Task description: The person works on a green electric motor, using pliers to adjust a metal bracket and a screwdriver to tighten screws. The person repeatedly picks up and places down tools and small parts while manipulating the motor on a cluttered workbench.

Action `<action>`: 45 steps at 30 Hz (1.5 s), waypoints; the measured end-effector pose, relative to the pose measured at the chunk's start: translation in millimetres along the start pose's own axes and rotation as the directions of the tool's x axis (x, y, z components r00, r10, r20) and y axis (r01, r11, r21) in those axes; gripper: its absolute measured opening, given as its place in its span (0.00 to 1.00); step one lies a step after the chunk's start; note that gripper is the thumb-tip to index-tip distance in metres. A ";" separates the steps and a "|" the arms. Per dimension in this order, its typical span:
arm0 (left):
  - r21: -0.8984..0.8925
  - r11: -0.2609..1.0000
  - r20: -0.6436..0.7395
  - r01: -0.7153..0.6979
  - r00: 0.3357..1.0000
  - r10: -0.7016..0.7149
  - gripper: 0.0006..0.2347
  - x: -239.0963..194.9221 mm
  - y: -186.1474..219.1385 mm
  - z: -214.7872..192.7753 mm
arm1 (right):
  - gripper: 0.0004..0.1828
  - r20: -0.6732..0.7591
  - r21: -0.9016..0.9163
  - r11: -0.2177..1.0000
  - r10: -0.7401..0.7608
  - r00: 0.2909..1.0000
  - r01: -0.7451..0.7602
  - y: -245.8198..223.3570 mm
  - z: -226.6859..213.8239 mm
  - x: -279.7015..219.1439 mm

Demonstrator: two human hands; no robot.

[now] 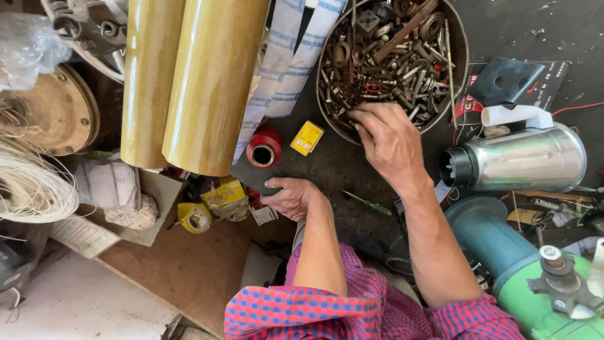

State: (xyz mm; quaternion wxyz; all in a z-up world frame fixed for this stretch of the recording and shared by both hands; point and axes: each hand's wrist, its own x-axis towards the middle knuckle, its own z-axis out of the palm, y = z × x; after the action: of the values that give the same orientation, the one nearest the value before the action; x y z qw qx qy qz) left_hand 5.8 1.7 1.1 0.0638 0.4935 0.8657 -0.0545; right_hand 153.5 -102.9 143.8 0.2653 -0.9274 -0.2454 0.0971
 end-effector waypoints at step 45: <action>0.024 0.999 -0.013 0.042 0.999 -0.042 0.26 -1.7 4.2 -2.2 | 0.05 -0.069 -0.412 0.911 -0.064 0.996 0.030 42.0 19.8 8.7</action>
State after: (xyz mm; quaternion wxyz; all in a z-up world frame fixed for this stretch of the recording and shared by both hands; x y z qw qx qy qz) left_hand 10.2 2.7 3.4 0.0510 0.4764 0.8755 -0.0633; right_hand 171.8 -120.8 104.0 0.0765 -0.9594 -0.2716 -0.0009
